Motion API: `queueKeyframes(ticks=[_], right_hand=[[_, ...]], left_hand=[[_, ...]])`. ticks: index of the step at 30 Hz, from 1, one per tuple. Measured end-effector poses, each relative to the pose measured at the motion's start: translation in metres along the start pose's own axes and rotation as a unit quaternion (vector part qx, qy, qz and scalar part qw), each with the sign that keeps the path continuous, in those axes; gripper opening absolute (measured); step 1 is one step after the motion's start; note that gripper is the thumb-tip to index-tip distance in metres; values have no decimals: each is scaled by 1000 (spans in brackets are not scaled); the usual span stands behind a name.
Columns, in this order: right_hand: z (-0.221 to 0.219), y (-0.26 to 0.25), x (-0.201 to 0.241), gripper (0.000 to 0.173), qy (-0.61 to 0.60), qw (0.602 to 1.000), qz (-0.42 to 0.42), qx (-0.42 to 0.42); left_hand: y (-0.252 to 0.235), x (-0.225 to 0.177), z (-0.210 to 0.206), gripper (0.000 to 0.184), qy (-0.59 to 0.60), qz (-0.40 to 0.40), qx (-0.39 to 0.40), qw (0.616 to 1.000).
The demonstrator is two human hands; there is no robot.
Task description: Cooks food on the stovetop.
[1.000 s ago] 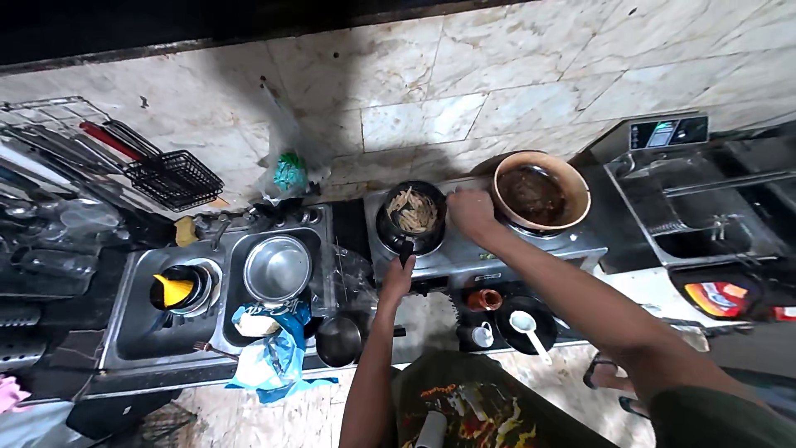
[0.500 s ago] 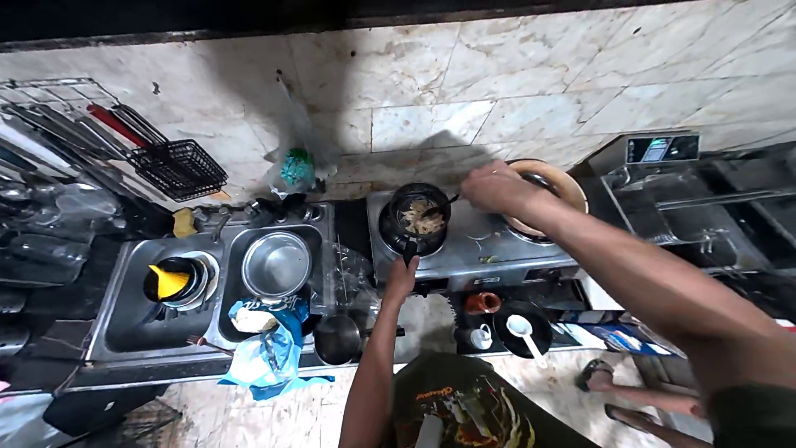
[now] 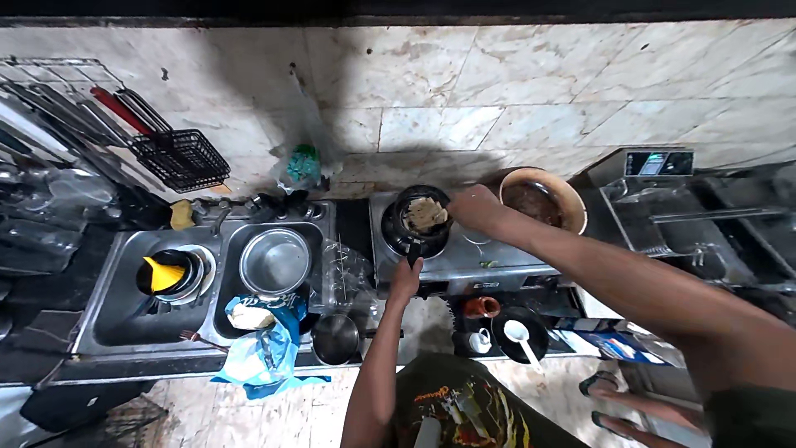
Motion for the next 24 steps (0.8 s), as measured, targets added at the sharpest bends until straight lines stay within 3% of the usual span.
queueKeyframes(ticks=[5, 11, 17, 20, 24], right_hand=[[-21, -14, -4, 10, 12, 994, -25, -108], [-43, 4, -32, 19, -121, 973, -122, -156], [-48, 12, -46, 26, -163, 945, -276, -55], [-80, -14, -54, 34, -234, 938, -237, -91], [-100, -37, -66, 33, -293, 944, -103, -109]], left_hand=[[1, 0, 1, 51, -2, 3, 5, 1000], [0, -1, 2, 48, -2, -2, 4, 1000], [-1, 2, -1, 50, 1, 2, 9, 1000], [-3, 4, -1, 48, 9, 0, 9, 1000], [-3, 3, -1, 47, 6, -3, 10, 1000]])
Point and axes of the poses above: each hand's wrist, its own y-axis away from the middle knuckle, its own z-axis out of the back of the hand, x = y × z, the point moved 6 cm from there along -y, towards the middle knuckle, and after that the axes turned 14 degrees about -x, right-handed, at the moved point
